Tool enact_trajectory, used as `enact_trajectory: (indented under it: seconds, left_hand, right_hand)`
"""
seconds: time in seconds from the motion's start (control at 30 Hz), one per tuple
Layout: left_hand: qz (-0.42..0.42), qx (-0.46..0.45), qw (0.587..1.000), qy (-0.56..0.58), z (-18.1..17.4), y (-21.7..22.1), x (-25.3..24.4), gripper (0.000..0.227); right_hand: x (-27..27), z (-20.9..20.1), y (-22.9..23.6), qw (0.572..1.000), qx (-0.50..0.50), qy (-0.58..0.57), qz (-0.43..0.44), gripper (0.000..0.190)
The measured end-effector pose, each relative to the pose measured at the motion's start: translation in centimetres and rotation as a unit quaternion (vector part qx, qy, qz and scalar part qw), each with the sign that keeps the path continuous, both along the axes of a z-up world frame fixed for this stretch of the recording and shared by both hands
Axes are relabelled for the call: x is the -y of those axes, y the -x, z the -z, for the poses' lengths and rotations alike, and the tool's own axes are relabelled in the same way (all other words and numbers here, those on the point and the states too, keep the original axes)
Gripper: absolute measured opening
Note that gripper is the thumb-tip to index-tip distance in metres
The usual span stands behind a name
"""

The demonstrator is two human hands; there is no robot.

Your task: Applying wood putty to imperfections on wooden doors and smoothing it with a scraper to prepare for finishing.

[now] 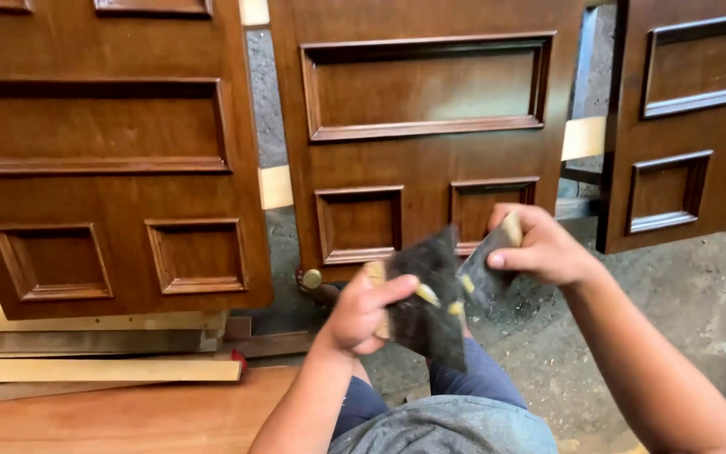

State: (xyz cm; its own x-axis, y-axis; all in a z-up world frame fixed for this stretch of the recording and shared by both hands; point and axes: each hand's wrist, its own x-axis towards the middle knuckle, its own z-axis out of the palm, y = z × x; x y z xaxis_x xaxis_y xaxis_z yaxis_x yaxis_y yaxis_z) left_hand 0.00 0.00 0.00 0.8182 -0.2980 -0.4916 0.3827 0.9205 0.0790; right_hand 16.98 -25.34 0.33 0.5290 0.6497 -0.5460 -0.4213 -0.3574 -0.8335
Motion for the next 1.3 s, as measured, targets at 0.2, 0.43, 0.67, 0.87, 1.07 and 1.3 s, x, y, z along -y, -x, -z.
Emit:
enact_trajectory:
  seconds: [0.2,0.43,0.67,0.87,1.07,1.3]
  left_hand:
    - [-0.093,-0.029,0.989,-0.114,3.3,9.4,-5.1,0.03]
    - [-0.034,-0.091,0.97,-0.224,11.9,22.4,2.2,0.026]
    - [-0.071,-0.147,0.952,-0.26,13.0,23.4,5.4,0.008]
    - [-0.139,-0.158,0.937,-0.278,13.2,23.6,4.6,0.011]
    - [-0.123,-0.162,0.926,-0.318,13.7,24.3,4.0,0.008]
    - [-0.116,-0.148,0.929,-0.317,13.4,23.4,3.6,0.011]
  right_hand:
    - [0.5,3.9,4.0,0.996,0.038,0.066,0.05,0.027]
    - [-6.4,-1.4,-3.7,0.887,0.385,0.214,-0.141,0.051]
    - [-14.2,2.7,-10.4,0.761,0.543,0.156,-0.319,0.073]
    - [-14.6,7.1,-10.9,0.636,0.639,0.273,-0.335,0.063]
    - [-13.0,9.0,-9.2,0.662,0.659,0.206,-0.291,0.061]
    - [-15.0,7.0,-11.8,0.646,0.663,0.226,-0.302,0.057]
